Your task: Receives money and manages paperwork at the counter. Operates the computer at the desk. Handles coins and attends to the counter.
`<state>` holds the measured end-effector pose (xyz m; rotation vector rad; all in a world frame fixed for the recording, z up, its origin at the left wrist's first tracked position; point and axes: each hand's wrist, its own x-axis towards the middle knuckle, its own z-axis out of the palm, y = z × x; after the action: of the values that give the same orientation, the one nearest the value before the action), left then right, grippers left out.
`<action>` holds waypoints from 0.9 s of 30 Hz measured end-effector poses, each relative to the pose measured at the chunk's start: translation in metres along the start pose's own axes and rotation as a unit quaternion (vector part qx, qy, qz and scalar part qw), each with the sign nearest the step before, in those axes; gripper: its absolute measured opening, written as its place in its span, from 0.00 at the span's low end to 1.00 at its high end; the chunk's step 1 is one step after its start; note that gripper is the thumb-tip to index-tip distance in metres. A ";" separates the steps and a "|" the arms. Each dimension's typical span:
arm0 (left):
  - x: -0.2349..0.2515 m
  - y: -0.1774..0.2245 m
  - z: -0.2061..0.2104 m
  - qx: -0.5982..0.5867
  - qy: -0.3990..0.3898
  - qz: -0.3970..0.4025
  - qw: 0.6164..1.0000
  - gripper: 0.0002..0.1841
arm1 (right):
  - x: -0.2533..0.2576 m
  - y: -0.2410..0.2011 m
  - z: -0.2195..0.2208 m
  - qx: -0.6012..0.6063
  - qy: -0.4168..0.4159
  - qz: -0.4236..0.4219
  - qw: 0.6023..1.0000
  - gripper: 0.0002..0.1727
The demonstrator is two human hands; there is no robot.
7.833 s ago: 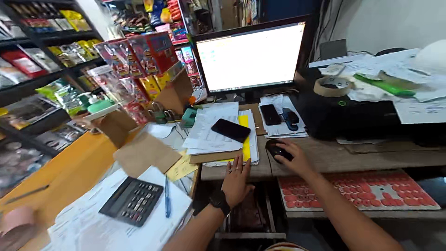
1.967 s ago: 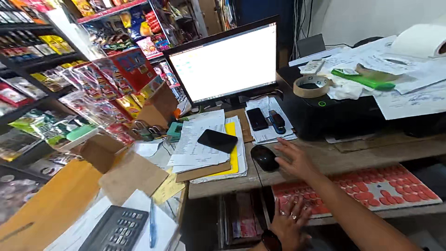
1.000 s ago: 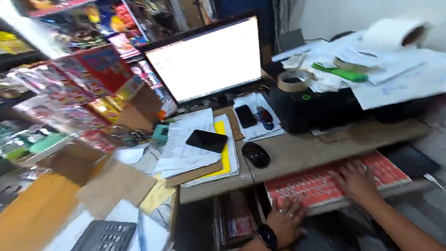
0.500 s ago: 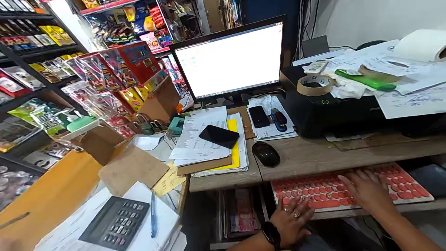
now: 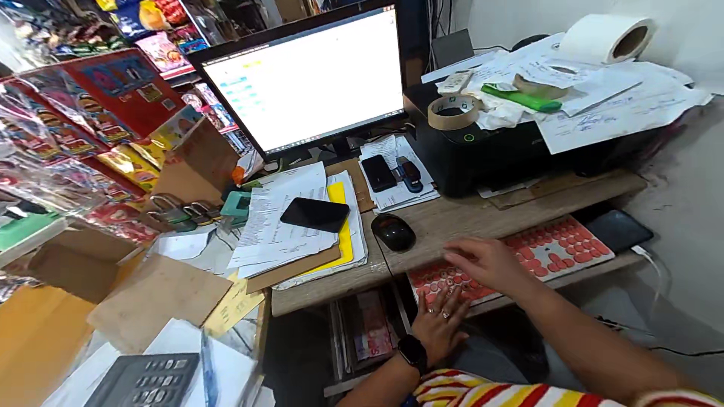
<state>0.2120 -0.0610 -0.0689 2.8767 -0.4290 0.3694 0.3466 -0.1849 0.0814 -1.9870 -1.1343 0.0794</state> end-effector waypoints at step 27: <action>0.013 0.000 -0.002 -0.035 -0.018 0.007 0.999 0.21 | 0.093 0.006 0.102 0.011 0.033 -0.005 0.999 0.26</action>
<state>0.2235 -0.0643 -0.0631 2.8172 -0.4580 0.2975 0.3624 -0.0544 0.0402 -1.9505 -1.0972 0.0193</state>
